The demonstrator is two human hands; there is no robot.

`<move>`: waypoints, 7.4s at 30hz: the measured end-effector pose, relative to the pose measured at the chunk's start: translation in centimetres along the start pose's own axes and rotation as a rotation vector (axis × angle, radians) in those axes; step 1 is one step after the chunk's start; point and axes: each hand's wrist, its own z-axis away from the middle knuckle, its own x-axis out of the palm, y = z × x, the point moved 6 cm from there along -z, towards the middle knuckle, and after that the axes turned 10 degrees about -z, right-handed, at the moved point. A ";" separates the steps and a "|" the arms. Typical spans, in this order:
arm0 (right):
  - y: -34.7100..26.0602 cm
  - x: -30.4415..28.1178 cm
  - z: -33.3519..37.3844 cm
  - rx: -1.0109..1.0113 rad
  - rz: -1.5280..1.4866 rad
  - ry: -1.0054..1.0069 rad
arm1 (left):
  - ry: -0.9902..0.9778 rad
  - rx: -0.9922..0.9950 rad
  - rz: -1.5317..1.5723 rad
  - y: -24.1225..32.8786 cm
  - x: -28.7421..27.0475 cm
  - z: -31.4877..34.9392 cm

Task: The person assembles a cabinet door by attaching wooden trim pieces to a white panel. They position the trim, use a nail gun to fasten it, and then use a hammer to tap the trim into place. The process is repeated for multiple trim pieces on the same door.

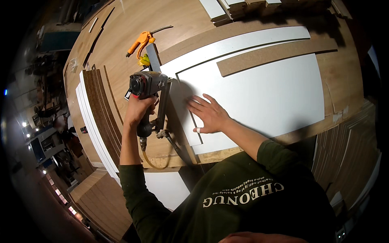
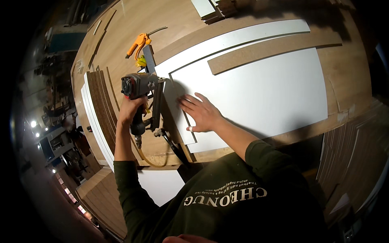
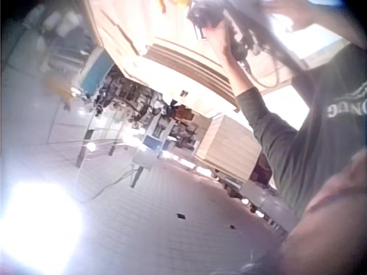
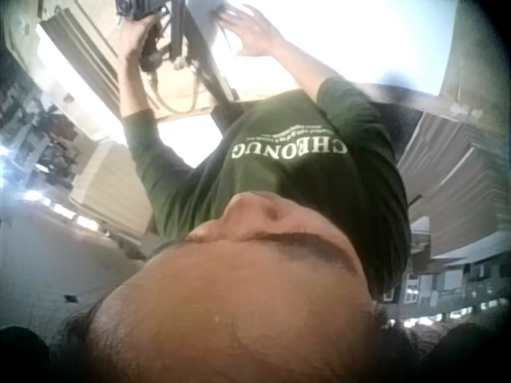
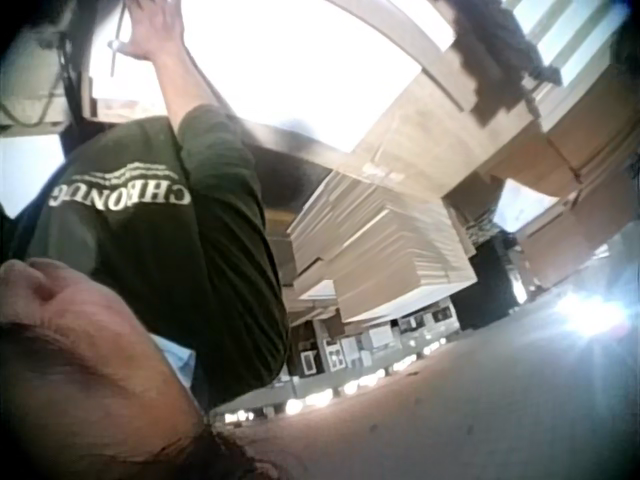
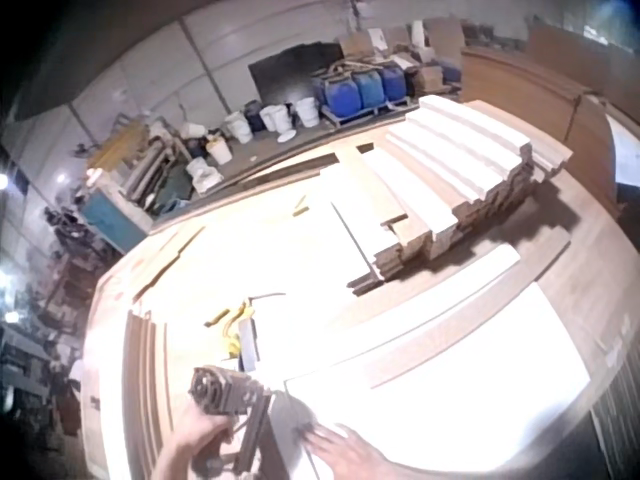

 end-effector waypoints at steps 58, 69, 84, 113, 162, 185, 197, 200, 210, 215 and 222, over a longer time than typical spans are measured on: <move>0.0 -0.1 0.4 -0.015 0.025 -0.067 | -0.054 -0.133 -0.070 -4.8 6.4 10.9; 0.0 0.4 0.4 -0.003 0.134 -0.072 | -0.056 -0.201 -0.319 -10.7 10.2 18.4; -0.1 0.4 0.6 -0.032 0.025 -0.029 | 0.019 -0.113 -0.424 -11.0 10.6 18.9; 20.1 -26.7 27.9 0.333 0.411 0.292 | 0.764 0.209 -0.696 -7.5 18.2 12.9; 31.8 -37.6 41.2 1.201 0.404 0.667 | 0.632 0.639 -0.381 29.4 19.1 -2.8; 26.9 -31.5 37.0 0.279 -0.269 0.939 | -0.427 0.361 0.828 17.0 43.9 15.2; 24.1 -29.2 31.6 0.362 0.115 0.721 | 0.117 0.268 -0.497 18.0 45.9 10.9; 24.3 -27.9 30.8 0.413 0.148 0.644 | 0.430 0.596 -0.455 20.2 46.5 8.6; 26.4 -30.8 30.2 0.519 -0.006 0.661 | 0.285 0.474 -0.687 26.2 50.4 5.5; 27.7 -30.8 29.9 0.521 -0.071 0.715 | 0.257 0.421 -0.675 27.7 51.2 6.0; 27.7 -31.8 29.6 0.497 -0.171 0.711 | 0.346 0.400 -0.674 27.5 52.6 5.7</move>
